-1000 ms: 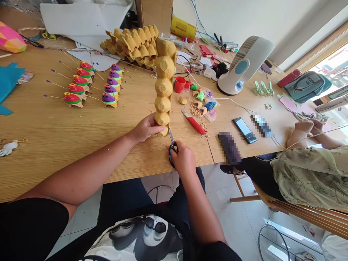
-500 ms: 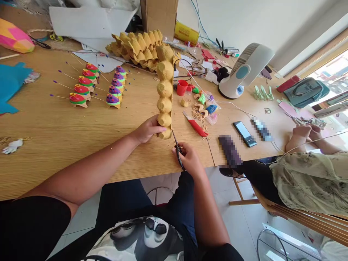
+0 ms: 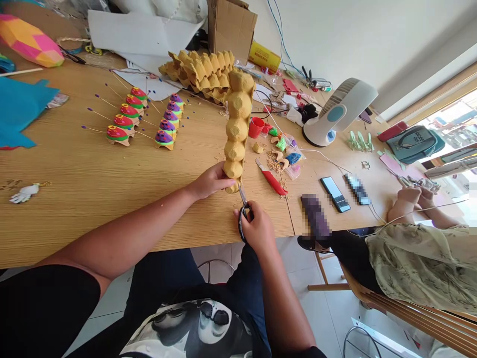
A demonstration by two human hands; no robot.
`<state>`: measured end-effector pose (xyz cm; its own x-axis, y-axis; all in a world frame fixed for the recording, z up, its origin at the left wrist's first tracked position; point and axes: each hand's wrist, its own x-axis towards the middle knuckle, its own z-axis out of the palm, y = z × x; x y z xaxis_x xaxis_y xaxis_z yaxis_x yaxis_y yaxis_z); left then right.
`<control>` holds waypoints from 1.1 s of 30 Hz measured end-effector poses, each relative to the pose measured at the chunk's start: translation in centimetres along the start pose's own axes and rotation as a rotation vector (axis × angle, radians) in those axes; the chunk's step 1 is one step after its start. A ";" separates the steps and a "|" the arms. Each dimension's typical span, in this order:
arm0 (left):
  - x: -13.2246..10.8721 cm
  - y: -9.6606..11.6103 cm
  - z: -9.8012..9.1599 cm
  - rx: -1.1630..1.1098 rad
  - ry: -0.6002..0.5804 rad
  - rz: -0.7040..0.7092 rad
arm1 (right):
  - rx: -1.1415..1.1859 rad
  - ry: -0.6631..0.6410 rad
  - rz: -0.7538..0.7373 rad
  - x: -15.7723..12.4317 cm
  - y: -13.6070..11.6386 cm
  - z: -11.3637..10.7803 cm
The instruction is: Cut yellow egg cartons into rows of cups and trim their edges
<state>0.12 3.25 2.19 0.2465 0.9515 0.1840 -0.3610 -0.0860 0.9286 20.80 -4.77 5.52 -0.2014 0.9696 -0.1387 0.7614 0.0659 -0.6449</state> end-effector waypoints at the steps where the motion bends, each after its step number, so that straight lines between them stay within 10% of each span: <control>1: 0.0 -0.1 -0.1 0.008 -0.002 0.003 | 0.005 0.010 0.007 0.1 0.1 0.2; 33: 0.0 0.0 0.0 0.056 0.008 0.006 | 0.001 0.094 -0.001 1.1 -0.2 1.7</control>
<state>0.16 3.21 2.16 0.2373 0.9531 0.1878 -0.3117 -0.1084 0.9440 19.38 -4.14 4.20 -0.1436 0.9873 -0.0674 0.7606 0.0665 -0.6458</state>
